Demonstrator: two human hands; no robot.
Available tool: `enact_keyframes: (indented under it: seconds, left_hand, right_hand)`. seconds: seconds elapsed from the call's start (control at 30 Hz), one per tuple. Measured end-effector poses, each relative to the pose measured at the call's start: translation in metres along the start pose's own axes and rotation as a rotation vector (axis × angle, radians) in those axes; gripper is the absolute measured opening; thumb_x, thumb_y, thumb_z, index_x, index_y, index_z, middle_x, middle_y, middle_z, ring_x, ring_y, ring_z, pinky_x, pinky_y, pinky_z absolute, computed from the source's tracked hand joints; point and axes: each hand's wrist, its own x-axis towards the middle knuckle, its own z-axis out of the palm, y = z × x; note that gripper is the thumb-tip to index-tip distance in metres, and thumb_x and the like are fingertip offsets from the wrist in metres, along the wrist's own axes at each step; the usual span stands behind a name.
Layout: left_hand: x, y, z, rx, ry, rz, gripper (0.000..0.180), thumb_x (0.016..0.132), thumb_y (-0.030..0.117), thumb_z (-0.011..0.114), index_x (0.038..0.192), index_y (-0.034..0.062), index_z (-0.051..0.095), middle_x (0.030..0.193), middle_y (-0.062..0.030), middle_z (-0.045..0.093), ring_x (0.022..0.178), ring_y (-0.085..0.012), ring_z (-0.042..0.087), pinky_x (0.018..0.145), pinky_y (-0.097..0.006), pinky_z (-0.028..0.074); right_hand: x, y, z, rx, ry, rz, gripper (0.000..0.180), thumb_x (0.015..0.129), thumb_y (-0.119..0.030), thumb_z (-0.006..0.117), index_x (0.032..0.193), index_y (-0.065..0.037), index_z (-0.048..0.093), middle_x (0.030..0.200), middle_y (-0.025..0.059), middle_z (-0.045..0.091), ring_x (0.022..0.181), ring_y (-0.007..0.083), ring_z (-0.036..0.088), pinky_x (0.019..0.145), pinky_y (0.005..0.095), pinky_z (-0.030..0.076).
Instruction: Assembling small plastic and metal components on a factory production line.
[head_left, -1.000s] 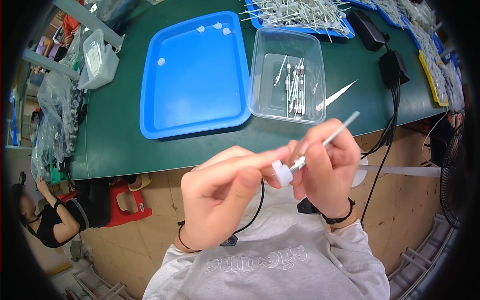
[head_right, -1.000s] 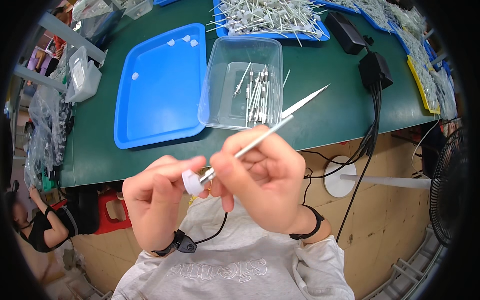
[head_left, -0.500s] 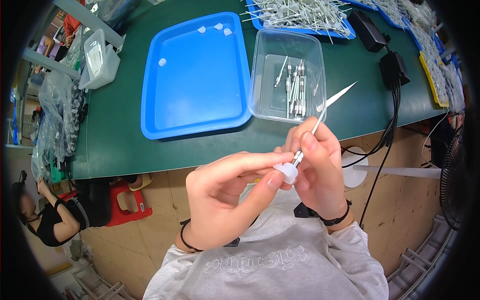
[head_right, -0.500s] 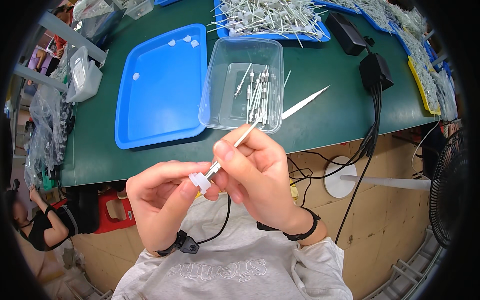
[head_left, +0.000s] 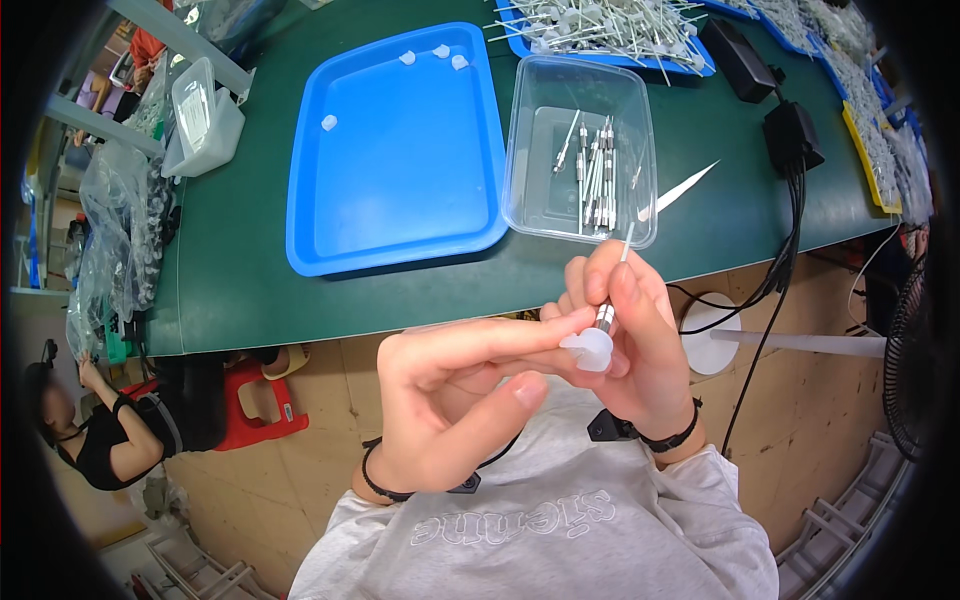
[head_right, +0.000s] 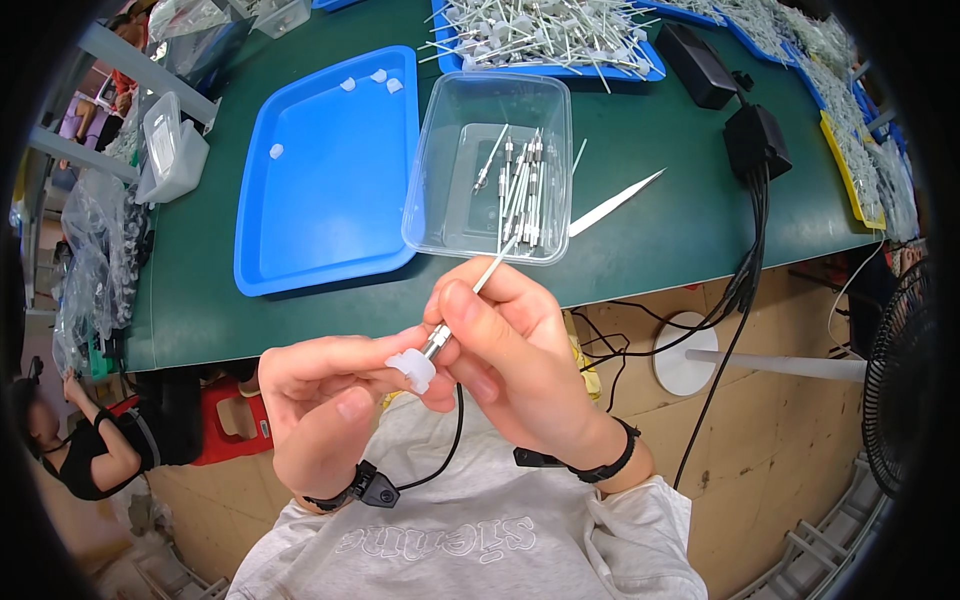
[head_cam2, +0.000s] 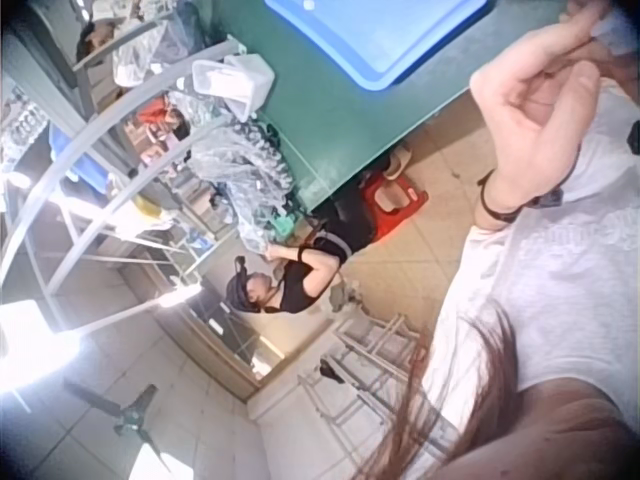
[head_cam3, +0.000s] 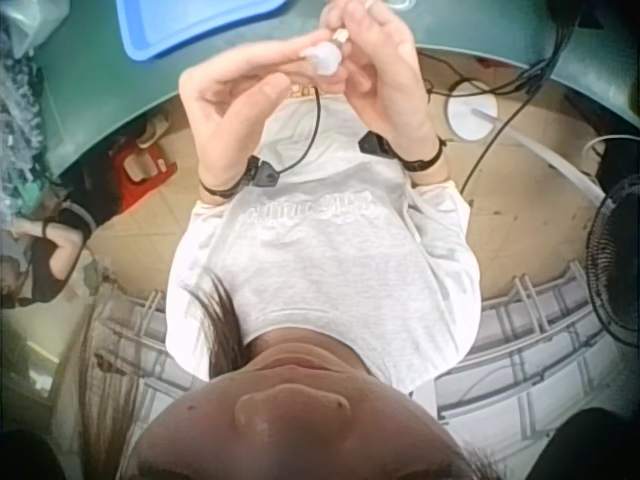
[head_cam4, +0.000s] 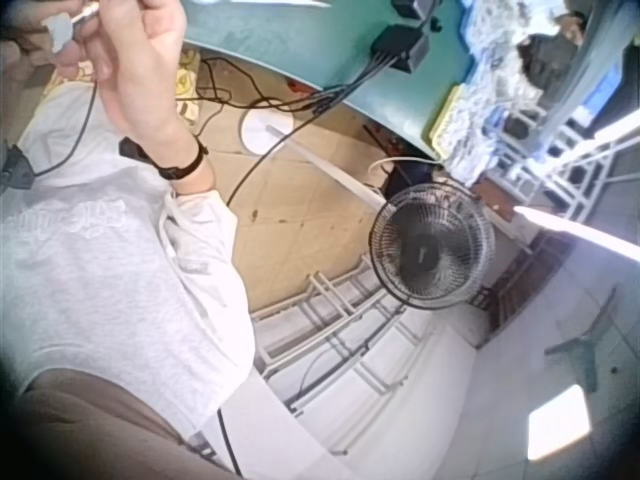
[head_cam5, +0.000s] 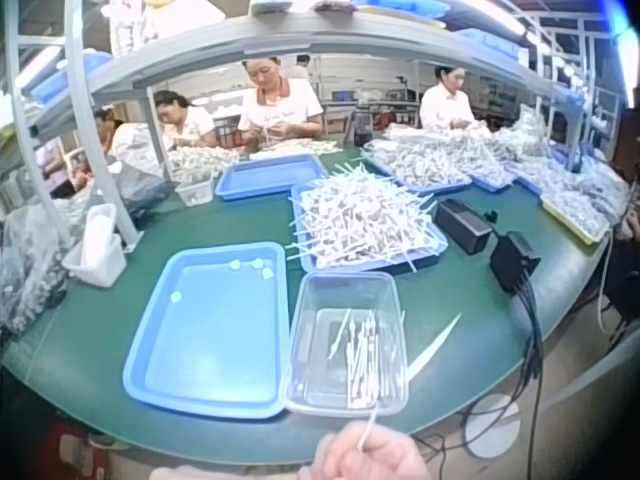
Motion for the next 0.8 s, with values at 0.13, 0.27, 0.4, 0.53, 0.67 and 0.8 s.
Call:
enact_keyframes:
  seconds: [0.13,0.27,0.4,0.53,0.67,0.8]
  left_hand:
    - [0.001,-0.002,0.007,0.150,0.072,0.022,0.036,0.077,0.006,0.046,0.104,-0.0178,0.049,0.086,-0.0240,0.060,0.073,-0.0277,0.062,0.069,-0.038,0.051]
    - [-0.001,0.002,0.011,0.211,0.084,0.008,0.032,0.079,0.008,0.047,0.100,-0.0165,0.051,0.089,-0.0251,0.060,0.076,-0.0288,0.063,0.072,-0.038,0.051]
    - [-0.002,0.005,0.009,0.127,0.045,-0.030,0.028,0.075,-0.014,0.050,0.102,-0.0121,0.052,0.090,-0.0216,0.061,0.088,-0.0239,0.061,0.081,-0.031,0.047]
    - [-0.002,0.002,0.013,0.240,0.159,-0.044,0.023,0.075,-0.010,0.057,0.098,-0.0094,0.056,0.089,-0.0188,0.062,0.084,-0.0212,0.062,0.076,-0.028,0.049]
    - [0.002,-0.004,0.006,0.242,0.161,-0.099,0.019,0.075,-0.007,0.060,0.094,-0.0086,0.059,0.087,-0.0166,0.062,0.081,-0.0200,0.062,0.074,-0.028,0.050]
    - [0.006,-0.007,-0.001,0.179,0.115,-0.180,0.018,0.076,-0.006,0.059,0.094,-0.0094,0.059,0.086,-0.0166,0.062,0.079,-0.0204,0.062,0.073,-0.030,0.052]
  right_hand:
    - [0.000,0.005,-0.004,0.163,-0.001,0.033,0.021,0.089,-0.025,0.048,0.085,-0.005,0.050,0.059,-0.0009,0.048,0.043,0.0007,0.030,0.042,0.0170,0.026]
    - [-0.001,0.008,-0.006,0.232,-0.037,0.117,0.022,0.089,-0.026,0.047,0.085,-0.005,0.050,0.052,-0.0036,0.043,0.042,0.0005,0.027,0.041,0.0174,0.024]
    - [-0.001,0.006,-0.003,0.250,-0.026,0.132,0.023,0.089,-0.027,0.048,0.085,-0.005,0.050,0.052,-0.0040,0.042,0.042,0.0005,0.026,0.042,0.0177,0.024]
    - [-0.002,0.004,-0.003,0.147,0.036,0.095,0.020,0.088,-0.023,0.051,0.085,-0.003,0.051,0.058,-0.0016,0.048,0.045,0.0008,0.034,0.042,0.0171,0.028]
    - [-0.004,0.004,-0.003,0.072,0.048,-0.139,0.012,0.084,-0.011,0.055,0.085,0.001,0.052,0.068,0.0023,0.052,0.055,0.0050,0.050,0.045,0.0166,0.037]
    - [-0.004,0.003,-0.009,-0.069,0.018,-0.283,0.005,0.080,0.002,0.055,0.083,0.005,0.053,0.074,0.0055,0.053,0.062,0.0088,0.057,0.049,0.0183,0.044]
